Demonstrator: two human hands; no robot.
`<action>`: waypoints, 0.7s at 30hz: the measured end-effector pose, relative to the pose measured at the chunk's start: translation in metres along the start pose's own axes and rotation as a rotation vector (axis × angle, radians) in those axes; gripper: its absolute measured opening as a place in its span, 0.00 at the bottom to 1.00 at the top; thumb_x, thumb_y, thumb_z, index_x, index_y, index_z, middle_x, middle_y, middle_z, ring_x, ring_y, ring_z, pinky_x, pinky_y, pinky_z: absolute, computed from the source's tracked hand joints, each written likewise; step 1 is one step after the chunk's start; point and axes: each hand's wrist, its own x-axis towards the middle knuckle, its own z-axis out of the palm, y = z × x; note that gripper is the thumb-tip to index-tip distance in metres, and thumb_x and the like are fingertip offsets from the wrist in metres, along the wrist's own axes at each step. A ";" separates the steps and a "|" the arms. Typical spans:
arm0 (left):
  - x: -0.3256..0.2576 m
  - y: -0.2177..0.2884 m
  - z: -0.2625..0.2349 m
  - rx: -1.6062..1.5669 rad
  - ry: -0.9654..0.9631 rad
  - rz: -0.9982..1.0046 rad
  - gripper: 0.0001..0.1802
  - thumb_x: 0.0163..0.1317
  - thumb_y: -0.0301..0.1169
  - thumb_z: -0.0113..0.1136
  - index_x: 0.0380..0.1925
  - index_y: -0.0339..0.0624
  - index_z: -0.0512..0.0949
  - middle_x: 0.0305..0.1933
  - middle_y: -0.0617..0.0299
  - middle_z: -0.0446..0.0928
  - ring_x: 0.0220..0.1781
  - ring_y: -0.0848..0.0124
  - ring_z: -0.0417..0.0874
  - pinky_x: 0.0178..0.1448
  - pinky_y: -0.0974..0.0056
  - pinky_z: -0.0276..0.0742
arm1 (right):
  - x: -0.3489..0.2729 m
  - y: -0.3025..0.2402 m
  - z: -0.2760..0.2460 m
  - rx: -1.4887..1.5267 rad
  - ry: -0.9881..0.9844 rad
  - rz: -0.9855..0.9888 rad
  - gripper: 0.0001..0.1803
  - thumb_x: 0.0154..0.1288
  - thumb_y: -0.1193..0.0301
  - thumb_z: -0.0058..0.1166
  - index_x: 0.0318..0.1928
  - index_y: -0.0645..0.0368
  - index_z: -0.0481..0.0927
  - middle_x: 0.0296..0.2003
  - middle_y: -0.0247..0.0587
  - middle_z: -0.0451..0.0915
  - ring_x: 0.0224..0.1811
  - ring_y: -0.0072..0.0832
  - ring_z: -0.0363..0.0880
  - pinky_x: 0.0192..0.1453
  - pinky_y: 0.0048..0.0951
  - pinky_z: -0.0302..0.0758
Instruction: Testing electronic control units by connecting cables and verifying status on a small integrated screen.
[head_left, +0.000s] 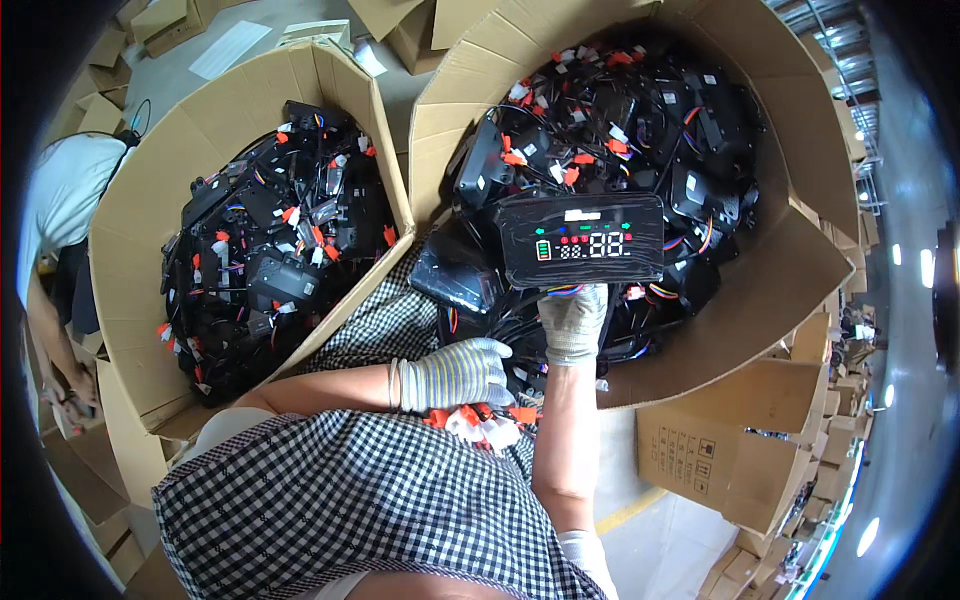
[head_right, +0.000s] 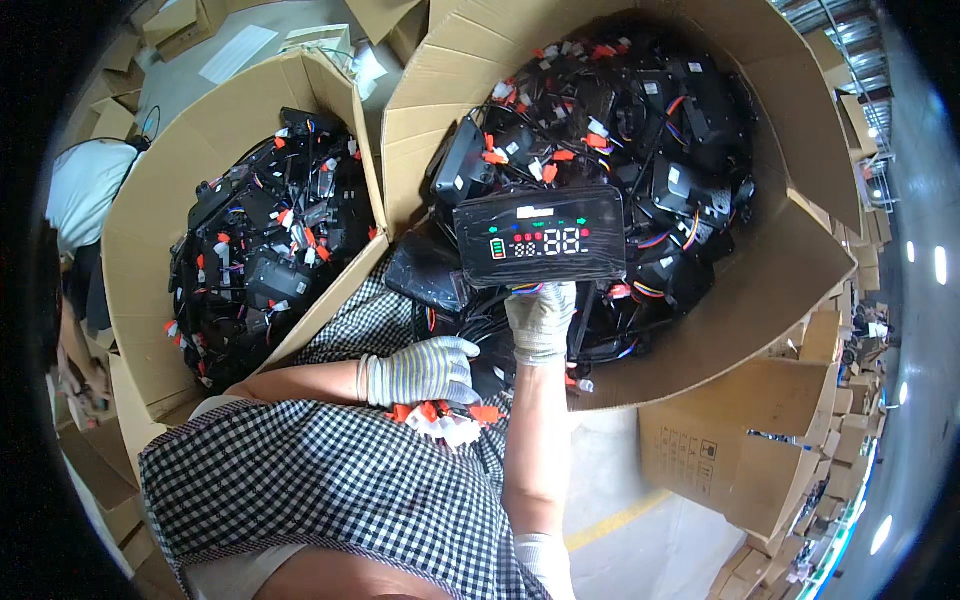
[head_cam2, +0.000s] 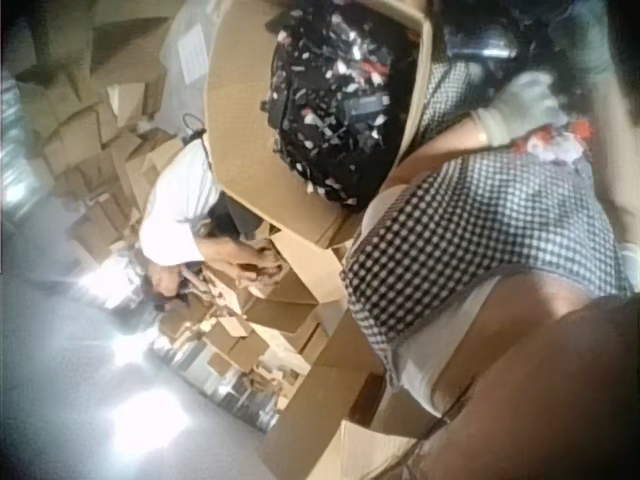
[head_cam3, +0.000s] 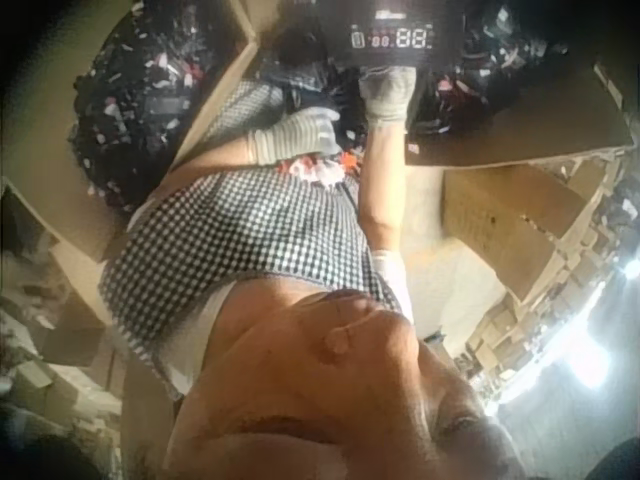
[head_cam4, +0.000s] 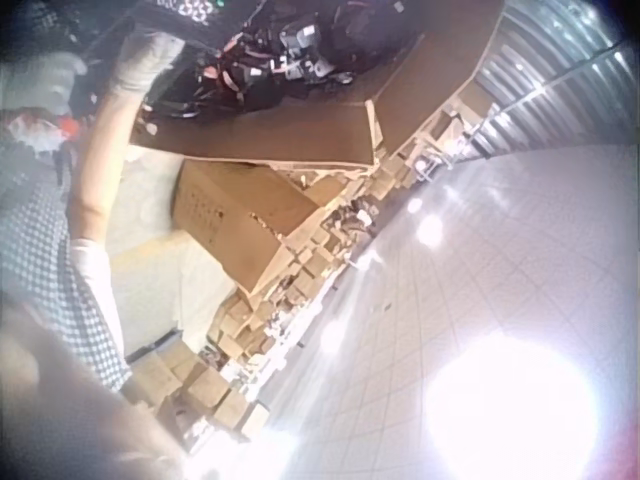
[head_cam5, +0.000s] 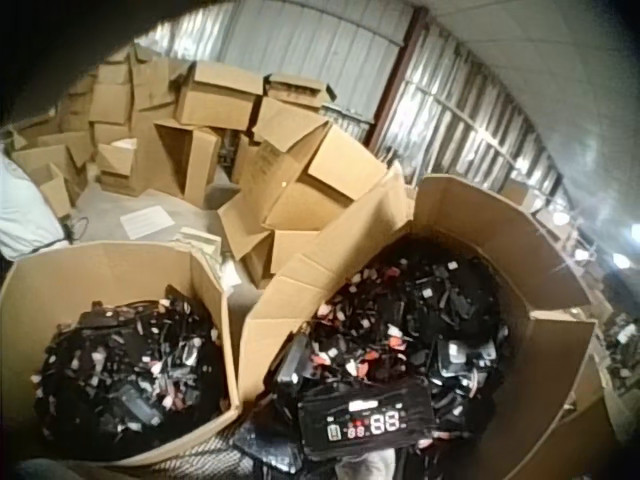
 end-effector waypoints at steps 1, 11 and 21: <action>-0.001 -0.001 0.002 -0.017 0.061 0.008 0.08 0.51 0.29 0.54 0.32 0.47 0.78 0.29 0.62 0.74 0.36 0.65 0.78 0.65 0.52 0.66 | -0.003 0.000 -0.004 0.033 0.042 0.007 0.31 0.50 0.69 0.67 0.55 0.57 0.70 0.49 0.37 0.76 0.49 0.29 0.76 0.55 0.33 0.75; -0.007 -0.012 -0.003 0.046 0.109 -0.118 0.13 0.48 0.29 0.56 0.36 0.52 0.77 0.33 0.65 0.74 0.39 0.67 0.77 0.64 0.53 0.67 | -0.042 -0.012 -0.009 -0.198 0.145 0.067 0.26 0.59 0.66 0.60 0.56 0.58 0.70 0.47 0.36 0.77 0.49 0.26 0.75 0.54 0.30 0.74; 0.034 -0.001 -0.097 -1.275 0.674 -0.657 0.15 0.50 0.30 0.64 0.34 0.45 0.68 0.41 0.63 0.70 0.51 0.64 0.74 0.57 0.55 0.73 | -0.179 -0.066 0.053 -0.718 0.100 0.382 0.21 0.62 0.58 0.55 0.42 0.66 0.80 0.21 0.26 0.70 0.19 0.13 0.63 0.23 0.18 0.58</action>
